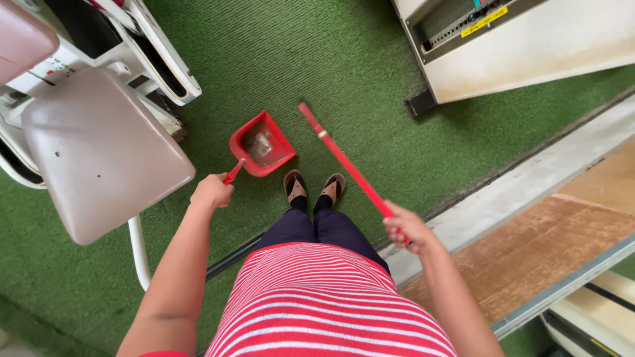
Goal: Sweeping the gym floor using a broom and a dustpan.
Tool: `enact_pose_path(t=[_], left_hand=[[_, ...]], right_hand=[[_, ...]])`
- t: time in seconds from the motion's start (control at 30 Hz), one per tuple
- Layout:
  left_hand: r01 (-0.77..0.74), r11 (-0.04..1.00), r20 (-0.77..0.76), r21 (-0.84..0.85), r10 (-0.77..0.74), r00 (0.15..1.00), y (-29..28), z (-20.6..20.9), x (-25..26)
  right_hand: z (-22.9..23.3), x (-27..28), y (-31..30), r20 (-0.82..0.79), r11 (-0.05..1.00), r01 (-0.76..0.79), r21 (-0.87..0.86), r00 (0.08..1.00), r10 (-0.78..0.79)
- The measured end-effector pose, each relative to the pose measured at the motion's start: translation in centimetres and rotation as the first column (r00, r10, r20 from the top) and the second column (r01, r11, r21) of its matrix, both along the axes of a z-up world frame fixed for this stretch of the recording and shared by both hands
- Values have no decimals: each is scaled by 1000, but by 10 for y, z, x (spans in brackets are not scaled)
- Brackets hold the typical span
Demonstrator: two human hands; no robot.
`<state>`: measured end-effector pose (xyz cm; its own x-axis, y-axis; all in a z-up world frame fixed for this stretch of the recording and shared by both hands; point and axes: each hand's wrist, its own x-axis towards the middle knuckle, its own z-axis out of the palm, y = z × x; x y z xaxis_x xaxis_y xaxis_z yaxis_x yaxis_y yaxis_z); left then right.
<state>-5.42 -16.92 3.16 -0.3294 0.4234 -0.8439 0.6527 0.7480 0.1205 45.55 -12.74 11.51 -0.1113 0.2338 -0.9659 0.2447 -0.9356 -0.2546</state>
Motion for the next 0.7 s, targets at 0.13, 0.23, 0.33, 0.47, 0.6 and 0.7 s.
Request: enact_pose_path(t=[0.13,0.23,0.33,0.47,0.6,0.7], left_hand=[[19,998,12,64,-20,1000,11,-22,-3],[-65,997,59,32,63,996,24,-23,2],[-48,998,72,30,45,996,31,-50,1],[17,999,76,39,-20,997,33,-49,6],[-45,998,101,53,40,994,40,-39,4],[4,998,96,58,-10,995,32,-62,-6]], right_hand=[[-48,12,65,-60,968,245,51,968,-242],[-99,4,120,-198,919,380,103,914,-355],[-137,-27,152,-198,900,427,86,893,-405],[-147,-98,124,30,954,281,103,958,-285],[-172,-156,28,189,954,-188,233,971,145],[-129,-170,-32,121,926,-359,120,931,345]])
